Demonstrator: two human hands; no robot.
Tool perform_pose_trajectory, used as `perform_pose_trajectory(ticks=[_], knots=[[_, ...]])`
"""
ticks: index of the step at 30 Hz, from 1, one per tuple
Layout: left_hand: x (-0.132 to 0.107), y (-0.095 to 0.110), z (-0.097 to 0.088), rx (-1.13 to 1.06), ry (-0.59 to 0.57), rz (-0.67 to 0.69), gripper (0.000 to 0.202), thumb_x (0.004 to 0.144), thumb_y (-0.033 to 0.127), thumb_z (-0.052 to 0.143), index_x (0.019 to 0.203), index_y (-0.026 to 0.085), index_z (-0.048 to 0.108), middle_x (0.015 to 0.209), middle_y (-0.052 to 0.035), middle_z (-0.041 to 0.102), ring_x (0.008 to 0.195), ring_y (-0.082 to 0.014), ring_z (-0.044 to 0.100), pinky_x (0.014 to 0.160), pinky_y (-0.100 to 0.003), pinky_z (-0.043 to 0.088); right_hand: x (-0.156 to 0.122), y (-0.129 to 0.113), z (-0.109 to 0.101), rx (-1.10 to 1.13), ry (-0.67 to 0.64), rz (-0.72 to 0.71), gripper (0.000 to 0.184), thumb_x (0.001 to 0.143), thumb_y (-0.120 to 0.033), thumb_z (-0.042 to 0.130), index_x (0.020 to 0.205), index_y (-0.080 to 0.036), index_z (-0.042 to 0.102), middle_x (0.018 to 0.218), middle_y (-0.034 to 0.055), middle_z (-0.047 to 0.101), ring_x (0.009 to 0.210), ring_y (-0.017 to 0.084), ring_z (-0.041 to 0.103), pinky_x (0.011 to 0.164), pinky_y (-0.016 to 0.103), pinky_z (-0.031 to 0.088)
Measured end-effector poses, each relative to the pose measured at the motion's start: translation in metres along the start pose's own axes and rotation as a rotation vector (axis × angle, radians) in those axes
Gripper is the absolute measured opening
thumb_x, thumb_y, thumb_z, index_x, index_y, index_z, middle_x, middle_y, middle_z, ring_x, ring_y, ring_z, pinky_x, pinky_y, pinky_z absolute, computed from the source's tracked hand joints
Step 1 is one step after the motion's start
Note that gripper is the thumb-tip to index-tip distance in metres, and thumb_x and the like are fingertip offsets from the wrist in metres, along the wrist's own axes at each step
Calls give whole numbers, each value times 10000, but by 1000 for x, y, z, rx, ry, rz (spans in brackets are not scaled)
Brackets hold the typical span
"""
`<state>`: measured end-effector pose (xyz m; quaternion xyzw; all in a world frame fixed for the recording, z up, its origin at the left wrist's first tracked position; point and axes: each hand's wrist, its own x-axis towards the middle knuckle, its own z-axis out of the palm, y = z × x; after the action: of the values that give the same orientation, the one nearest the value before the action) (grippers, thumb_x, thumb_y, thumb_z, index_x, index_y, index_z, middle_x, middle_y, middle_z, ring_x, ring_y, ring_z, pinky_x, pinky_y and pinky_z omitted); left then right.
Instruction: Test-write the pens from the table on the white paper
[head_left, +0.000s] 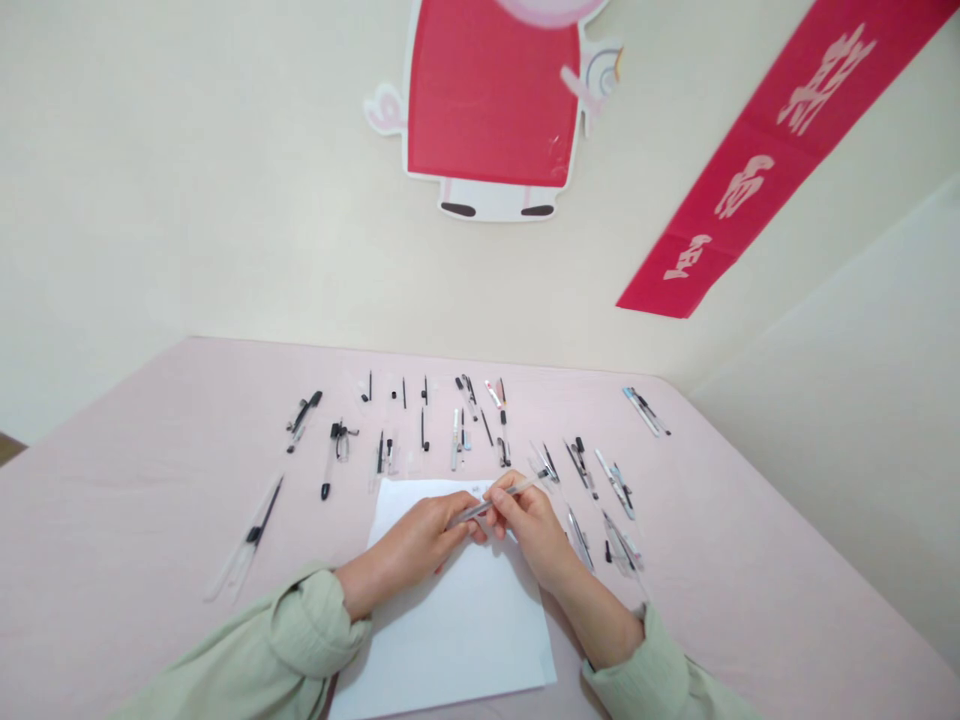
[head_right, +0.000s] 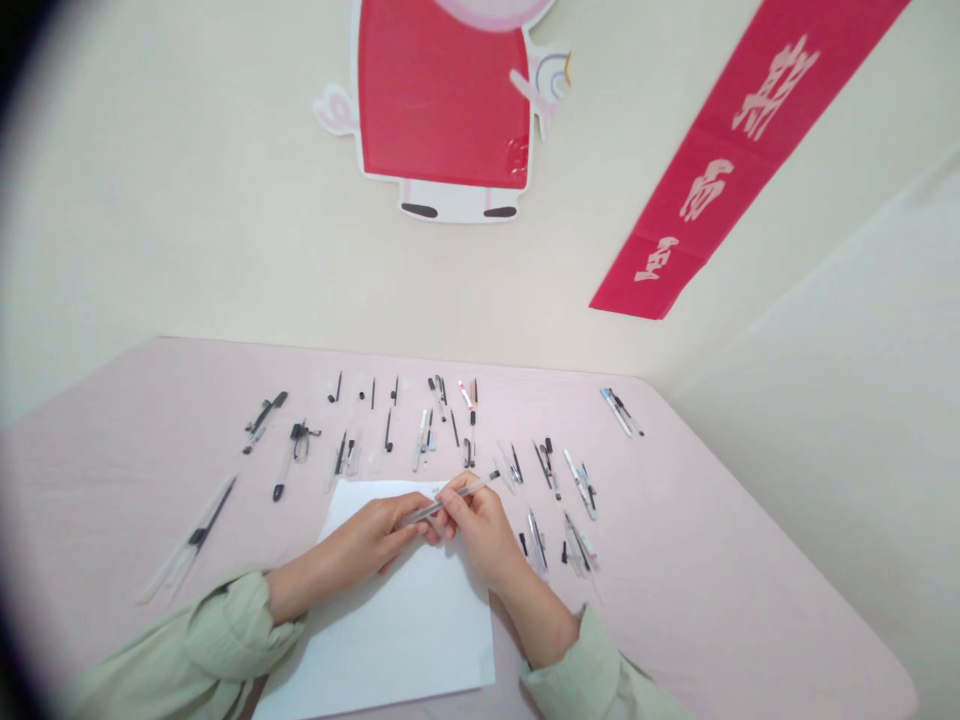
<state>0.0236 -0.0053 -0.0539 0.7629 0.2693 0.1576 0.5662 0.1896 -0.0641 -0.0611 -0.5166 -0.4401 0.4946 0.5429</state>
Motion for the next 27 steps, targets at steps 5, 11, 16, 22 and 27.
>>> perform_pose_trajectory(ticks=[5, 11, 16, 22, 27], knots=[[2, -5, 3, -53, 47, -48, 251, 839, 343, 542, 1040, 200, 581, 844, -14, 682, 474, -88, 464, 450, -195, 364, -1, 2, 1, 247, -14, 83, 292, 843, -461, 636, 791, -182, 566, 591, -37, 569, 500, 98, 497, 545, 235, 410], [3, -6, 4, -137, 110, -72, 314, 906, 489, 434, 900, 190, 532, 665, 21, 588, 484, -104, 465, 465, -210, 374, 2, -2, 0, 408, 132, 103, 309, 765, -458, 720, 767, -186, 573, 599, -45, 544, 482, 84, 457, 506, 215, 397], [3, -9, 6, -169, 102, -66, 475, 932, 572, 300, 820, 185, 551, 624, 35, 526, 457, -101, 430, 451, -221, 346, 1, -2, 0, 399, 139, 94, 296, 783, -463, 696, 802, -184, 602, 584, -44, 546, 474, 86, 461, 506, 218, 404], [2, -6, 6, -121, 101, -75, 436, 932, 536, 312, 778, 198, 541, 561, 46, 495, 464, -121, 422, 490, -242, 355, 1, -1, 0, 400, 120, 96, 295, 798, -461, 682, 793, -173, 617, 562, -41, 553, 467, 77, 466, 503, 204, 386], [2, -2, 5, -70, 108, -76, 412, 942, 507, 300, 761, 207, 518, 556, 48, 482, 471, -129, 422, 519, -252, 365, 2, 2, 0, 405, 124, 85, 303, 796, -464, 690, 801, -166, 631, 574, -36, 568, 479, 73, 476, 513, 199, 381]])
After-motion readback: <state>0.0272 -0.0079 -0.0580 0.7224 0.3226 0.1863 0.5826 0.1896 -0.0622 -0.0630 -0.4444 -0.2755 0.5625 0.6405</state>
